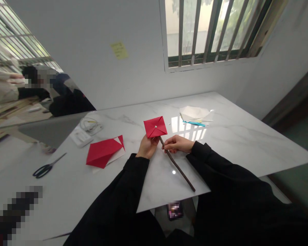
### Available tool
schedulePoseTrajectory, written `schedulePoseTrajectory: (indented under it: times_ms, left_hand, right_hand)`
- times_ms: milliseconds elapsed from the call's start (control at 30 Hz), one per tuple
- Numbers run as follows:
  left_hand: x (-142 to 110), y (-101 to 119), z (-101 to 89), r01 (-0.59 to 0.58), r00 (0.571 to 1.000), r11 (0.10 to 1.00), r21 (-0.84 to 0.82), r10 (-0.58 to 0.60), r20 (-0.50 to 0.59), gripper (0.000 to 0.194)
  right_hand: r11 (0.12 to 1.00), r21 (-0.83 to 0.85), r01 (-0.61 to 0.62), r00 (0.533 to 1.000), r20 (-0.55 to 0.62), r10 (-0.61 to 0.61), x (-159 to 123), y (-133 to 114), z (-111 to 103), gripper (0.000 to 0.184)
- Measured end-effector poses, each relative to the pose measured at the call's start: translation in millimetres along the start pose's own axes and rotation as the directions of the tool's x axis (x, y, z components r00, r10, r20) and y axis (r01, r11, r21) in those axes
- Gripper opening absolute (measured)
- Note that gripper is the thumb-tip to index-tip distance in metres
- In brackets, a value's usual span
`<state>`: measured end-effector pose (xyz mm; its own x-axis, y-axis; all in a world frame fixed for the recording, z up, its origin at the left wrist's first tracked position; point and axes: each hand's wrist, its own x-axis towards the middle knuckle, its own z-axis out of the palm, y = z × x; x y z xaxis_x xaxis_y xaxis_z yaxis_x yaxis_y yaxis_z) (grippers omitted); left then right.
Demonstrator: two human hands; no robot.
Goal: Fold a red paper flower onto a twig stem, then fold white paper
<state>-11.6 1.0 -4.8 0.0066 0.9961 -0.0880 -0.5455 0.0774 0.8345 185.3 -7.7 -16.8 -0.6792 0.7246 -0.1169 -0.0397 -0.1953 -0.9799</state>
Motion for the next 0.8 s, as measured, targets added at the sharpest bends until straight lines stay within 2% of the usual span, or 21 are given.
schedulePoseTrajectory:
  times_ms: [100,200,267,367,467,567,633,700,733,800]
  left_hand:
    - [-4,1,2.2,0.082,0.997,0.997,-0.003,-0.082,0.007,0.023]
    - [-11,3,4.7,0.178,0.967,0.97,0.163,-0.203,0.152,0.033]
    - [-14,3,6.5,0.162,0.949,0.947,0.276,-0.226,0.219,0.038]
    - [-16,1,8.3,0.084,0.946,0.925,0.371,-0.191,0.262,0.043]
    - [-15,-1,7.5,0.063,0.951,0.932,0.357,-0.165,0.263,0.049]
    - [-13,-1,5.1,0.079,0.966,0.943,0.324,-0.153,0.208,0.05]
    - [-12,0,3.8,0.098,0.976,0.941,0.325,-0.155,0.155,0.049]
    - [-11,1,3.2,0.126,0.976,0.93,0.346,-0.179,0.127,0.05]
    - [-11,3,3.1,0.139,0.973,0.922,0.36,-0.195,0.124,0.051]
    - [-10,5,2.6,0.144,0.972,0.905,0.399,-0.205,0.115,0.053]
  right_hand:
    - [0.99,0.127,0.059,0.987,-0.158,-0.039,2,0,-4,0.045]
    - [0.979,0.178,0.1,0.948,-0.316,-0.039,4,0,-11,0.045]
    - [0.982,0.157,0.104,0.933,-0.359,-0.042,4,1,-13,0.044]
    - [0.995,0.059,0.08,0.939,-0.339,-0.056,6,2,-12,0.043]
    - [0.998,-0.066,0.022,0.964,-0.262,-0.039,5,-1,-12,0.05]
    - [0.989,-0.149,0.01,0.982,-0.186,-0.039,1,-6,-19,0.056]
    - [0.98,-0.195,0.025,0.979,-0.195,-0.064,-1,-7,-25,0.057]
    - [0.971,-0.233,0.046,0.954,-0.277,-0.112,-2,-4,-32,0.055]
    - [0.965,-0.255,0.063,0.925,-0.348,-0.153,-1,-2,-36,0.054]
    - [0.944,-0.315,0.1,0.815,-0.519,-0.259,3,5,-43,0.048]
